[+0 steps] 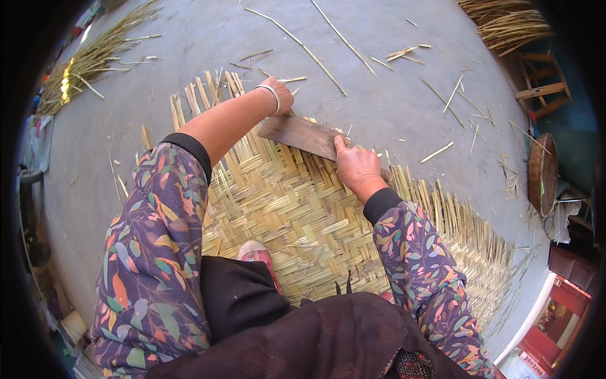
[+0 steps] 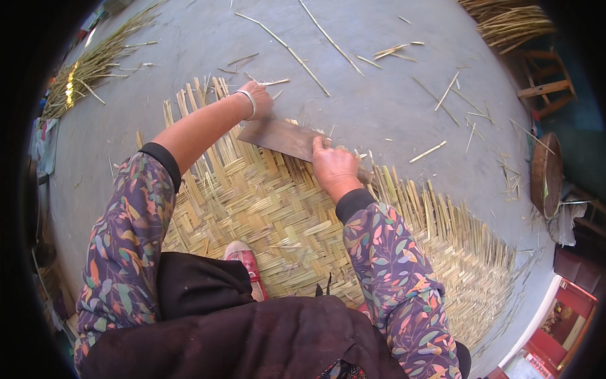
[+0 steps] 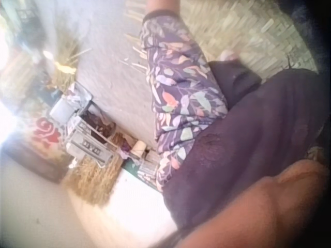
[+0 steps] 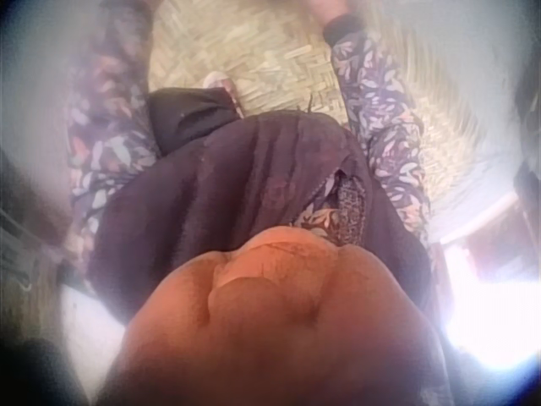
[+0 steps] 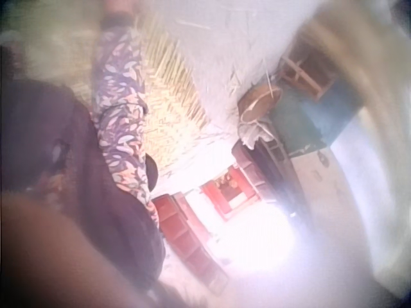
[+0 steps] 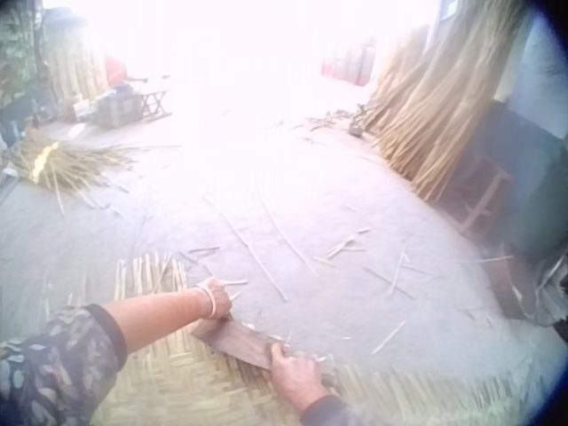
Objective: The person sits on the floor and uses a flat wooden tool to press and align woven straw strips on a large mat. They repeatedly tap and smooth the mat surface to compact the weave.
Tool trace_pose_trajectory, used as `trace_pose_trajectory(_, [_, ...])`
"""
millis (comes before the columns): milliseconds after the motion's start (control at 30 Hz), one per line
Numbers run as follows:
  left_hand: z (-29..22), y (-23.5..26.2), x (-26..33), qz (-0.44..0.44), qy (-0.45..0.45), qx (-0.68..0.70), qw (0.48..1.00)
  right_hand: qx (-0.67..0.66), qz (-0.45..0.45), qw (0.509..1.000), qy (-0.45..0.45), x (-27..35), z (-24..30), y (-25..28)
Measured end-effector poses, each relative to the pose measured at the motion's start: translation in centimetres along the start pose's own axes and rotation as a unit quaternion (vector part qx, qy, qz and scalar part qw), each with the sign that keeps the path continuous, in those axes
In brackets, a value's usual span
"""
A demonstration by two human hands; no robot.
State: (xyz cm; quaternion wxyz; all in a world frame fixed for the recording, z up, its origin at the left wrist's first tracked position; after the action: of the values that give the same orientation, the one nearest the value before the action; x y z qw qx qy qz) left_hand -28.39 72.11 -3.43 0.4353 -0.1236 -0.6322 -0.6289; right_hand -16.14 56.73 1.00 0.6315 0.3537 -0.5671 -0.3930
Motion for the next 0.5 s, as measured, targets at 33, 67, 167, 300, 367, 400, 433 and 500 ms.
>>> trace_pose_trajectory(33, [-0.2,-0.2,-0.1,-0.007,-0.018,0.012,1.0,-0.005,0.01,1.0,-0.011,-0.1,-0.2,-0.3])
trace_pose_trajectory(67, [0.3,-0.6,-0.2,-0.007,0.009,0.033,0.999,-0.002,0.009,1.0,-0.005,-0.2,-0.2,-0.5])
trace_pose_trajectory(167, [-0.3,-0.7,0.6,-0.014,0.042,0.125,0.991,0.004,0.015,1.0,0.001,-0.3,-0.3,-1.1])
trace_pose_trajectory(300, [-2.9,4.0,2.1,-0.048,0.014,0.28,0.959,0.008,0.004,1.0,0.009,-0.7,-0.1,-1.5])
trace_pose_trajectory(367, [-1.4,8.8,3.2,-0.138,-0.055,0.371,0.917,0.004,-0.005,1.0,0.013,-0.8,-0.1,-1.2])
trace_pose_trajectory(400, [0.9,10.8,3.8,-0.178,-0.07,0.405,0.894,0.003,-0.01,1.0,0.017,-0.7,0.0,-0.9])
trace_pose_trajectory(433, [4.7,11.8,4.3,-0.227,-0.022,0.485,0.844,0.006,-0.018,1.0,0.021,-0.6,-0.1,-0.5])
trace_pose_trajectory(500, [11.4,10.7,6.2,-0.306,0.162,0.402,0.848,0.005,-0.014,0.999,0.052,0.5,-0.1,0.0])
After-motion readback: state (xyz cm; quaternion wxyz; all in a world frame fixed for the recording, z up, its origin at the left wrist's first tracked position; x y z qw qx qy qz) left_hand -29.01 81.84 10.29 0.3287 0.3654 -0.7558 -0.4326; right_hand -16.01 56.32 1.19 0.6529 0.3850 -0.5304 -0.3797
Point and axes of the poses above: each hand's wrist, its own x-axis away from the middle knuckle, its own y-axis out of the back of the hand, z = x × y, the point moved 9 cm from there along -x, towards the middle knuckle, and after that the axes turned 1 degree about z, right-handed, at the moved point
